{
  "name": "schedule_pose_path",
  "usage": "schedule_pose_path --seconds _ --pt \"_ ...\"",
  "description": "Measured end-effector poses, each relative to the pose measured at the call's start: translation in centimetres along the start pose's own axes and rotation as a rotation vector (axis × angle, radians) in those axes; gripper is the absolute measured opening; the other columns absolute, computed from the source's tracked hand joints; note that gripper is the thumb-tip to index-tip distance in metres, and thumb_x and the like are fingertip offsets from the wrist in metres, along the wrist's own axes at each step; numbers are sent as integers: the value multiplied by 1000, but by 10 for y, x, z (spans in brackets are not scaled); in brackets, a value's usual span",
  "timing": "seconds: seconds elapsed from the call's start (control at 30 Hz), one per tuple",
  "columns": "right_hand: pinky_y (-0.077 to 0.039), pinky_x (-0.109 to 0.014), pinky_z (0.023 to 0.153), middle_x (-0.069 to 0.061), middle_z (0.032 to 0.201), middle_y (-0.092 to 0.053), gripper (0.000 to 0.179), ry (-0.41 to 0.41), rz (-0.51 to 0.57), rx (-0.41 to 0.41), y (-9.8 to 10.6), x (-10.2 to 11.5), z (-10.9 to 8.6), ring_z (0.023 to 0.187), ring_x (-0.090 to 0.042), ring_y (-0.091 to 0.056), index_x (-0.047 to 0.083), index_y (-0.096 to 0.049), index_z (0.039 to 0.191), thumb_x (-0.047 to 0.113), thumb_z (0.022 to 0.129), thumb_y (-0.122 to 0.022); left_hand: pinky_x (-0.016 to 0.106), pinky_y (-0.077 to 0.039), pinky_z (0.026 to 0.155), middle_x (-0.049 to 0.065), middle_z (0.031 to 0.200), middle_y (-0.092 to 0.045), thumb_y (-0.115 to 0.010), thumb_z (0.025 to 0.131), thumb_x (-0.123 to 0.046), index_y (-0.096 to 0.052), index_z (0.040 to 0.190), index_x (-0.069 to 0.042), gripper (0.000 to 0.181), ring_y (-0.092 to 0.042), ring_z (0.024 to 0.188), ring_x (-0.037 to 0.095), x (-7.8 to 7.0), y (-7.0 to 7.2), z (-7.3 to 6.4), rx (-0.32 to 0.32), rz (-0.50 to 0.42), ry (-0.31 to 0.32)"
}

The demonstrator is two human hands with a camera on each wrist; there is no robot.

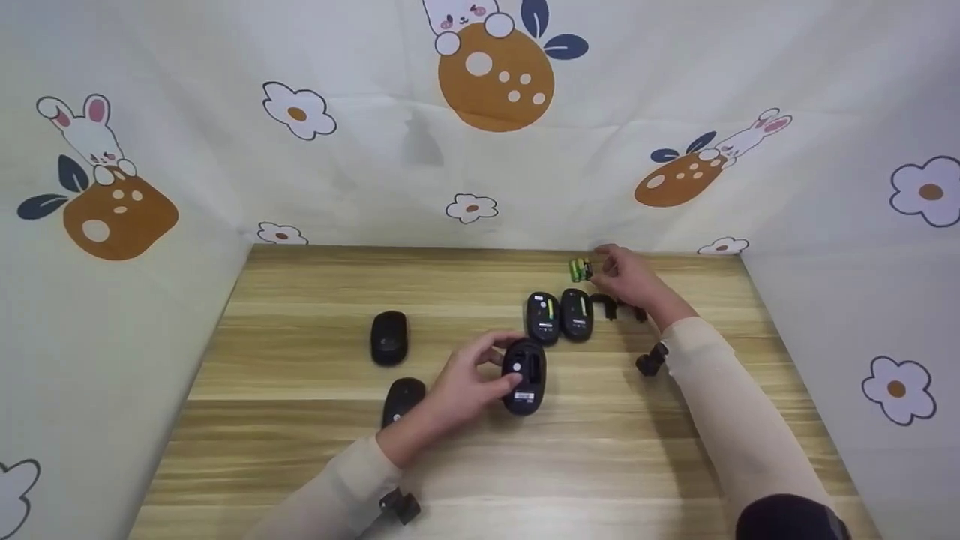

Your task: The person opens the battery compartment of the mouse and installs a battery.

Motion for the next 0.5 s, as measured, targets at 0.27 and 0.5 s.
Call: schedule_pose_path --seconds 0.27,0.5 --pt "-54 -54 103 -25 134 -64 71 -19 -10 48 -8 -7 10 115 -38 -62 3 -45 166 14 102 -74 56 -54 112 -3 139 -70 -86 93 -7 -67 149 -21 61 -72 114 23 -1 1 0 -2 8 15" --pt "-51 -55 104 -23 132 -62 62 20 -38 52 -13 -8 14 115 -37 -57 4 -54 161 11 102 -72 55 -55 110 -2 138 -71 -85 94 -8 -67 150 -20 60 -70 114 22 -2 0 1 5 22 12"
Point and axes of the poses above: each hand's wrist, its own z-axis towards the middle knuckle, its own y-axis out of the back of the hand, x = y × z, the point moved 5 cm from there along z, towards the middle knuckle
